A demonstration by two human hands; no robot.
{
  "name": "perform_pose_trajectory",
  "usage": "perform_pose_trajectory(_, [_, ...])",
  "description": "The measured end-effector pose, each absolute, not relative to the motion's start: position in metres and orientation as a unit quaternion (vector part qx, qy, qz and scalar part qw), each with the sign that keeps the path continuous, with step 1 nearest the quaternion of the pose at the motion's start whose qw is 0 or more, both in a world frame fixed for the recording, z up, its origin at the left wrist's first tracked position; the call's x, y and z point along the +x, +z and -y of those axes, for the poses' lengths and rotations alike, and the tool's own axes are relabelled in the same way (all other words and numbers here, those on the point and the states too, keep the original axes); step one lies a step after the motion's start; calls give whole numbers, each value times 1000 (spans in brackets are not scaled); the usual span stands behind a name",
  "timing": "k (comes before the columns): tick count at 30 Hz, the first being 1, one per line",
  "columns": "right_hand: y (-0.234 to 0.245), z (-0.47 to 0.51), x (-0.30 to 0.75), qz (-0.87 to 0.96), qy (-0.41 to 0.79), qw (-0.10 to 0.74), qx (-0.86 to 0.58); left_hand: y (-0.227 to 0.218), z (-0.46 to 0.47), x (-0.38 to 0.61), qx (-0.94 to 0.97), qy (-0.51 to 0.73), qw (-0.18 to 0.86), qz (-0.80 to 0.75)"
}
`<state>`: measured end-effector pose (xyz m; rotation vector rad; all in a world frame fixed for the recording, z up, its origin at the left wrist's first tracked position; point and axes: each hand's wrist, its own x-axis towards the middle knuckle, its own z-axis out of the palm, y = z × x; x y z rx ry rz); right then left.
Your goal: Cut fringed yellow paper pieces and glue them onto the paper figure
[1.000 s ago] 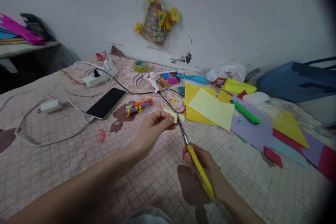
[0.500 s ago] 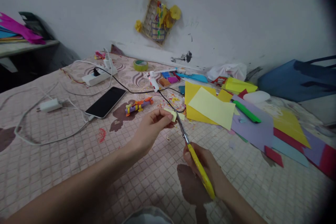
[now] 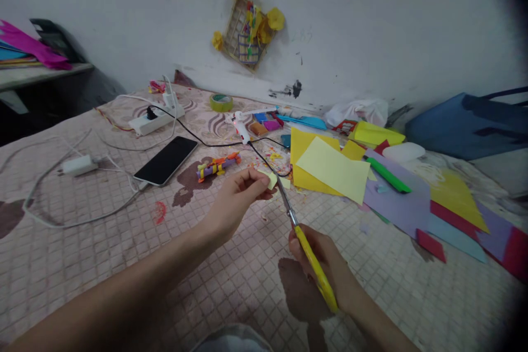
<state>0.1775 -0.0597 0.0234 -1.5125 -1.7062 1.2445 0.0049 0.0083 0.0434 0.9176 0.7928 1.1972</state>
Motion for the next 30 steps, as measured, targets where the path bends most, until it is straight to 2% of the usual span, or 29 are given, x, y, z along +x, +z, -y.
perform_pose_trajectory(5, [25, 57, 179, 614, 452, 287, -580, 42, -10, 4, 415, 523, 652, -359])
perform_pose_trajectory(11, [20, 53, 184, 534, 531, 299, -586, 42, -7, 6, 428, 488, 660, -378])
perform_pose_trajectory(25, [17, 47, 189, 499, 552, 420, -520, 42, 4, 13, 577, 370, 622, -379])
perform_pose_trajectory(30, [10, 48, 190, 494, 564, 432, -501, 36, 7, 15, 616, 336, 608, -370])
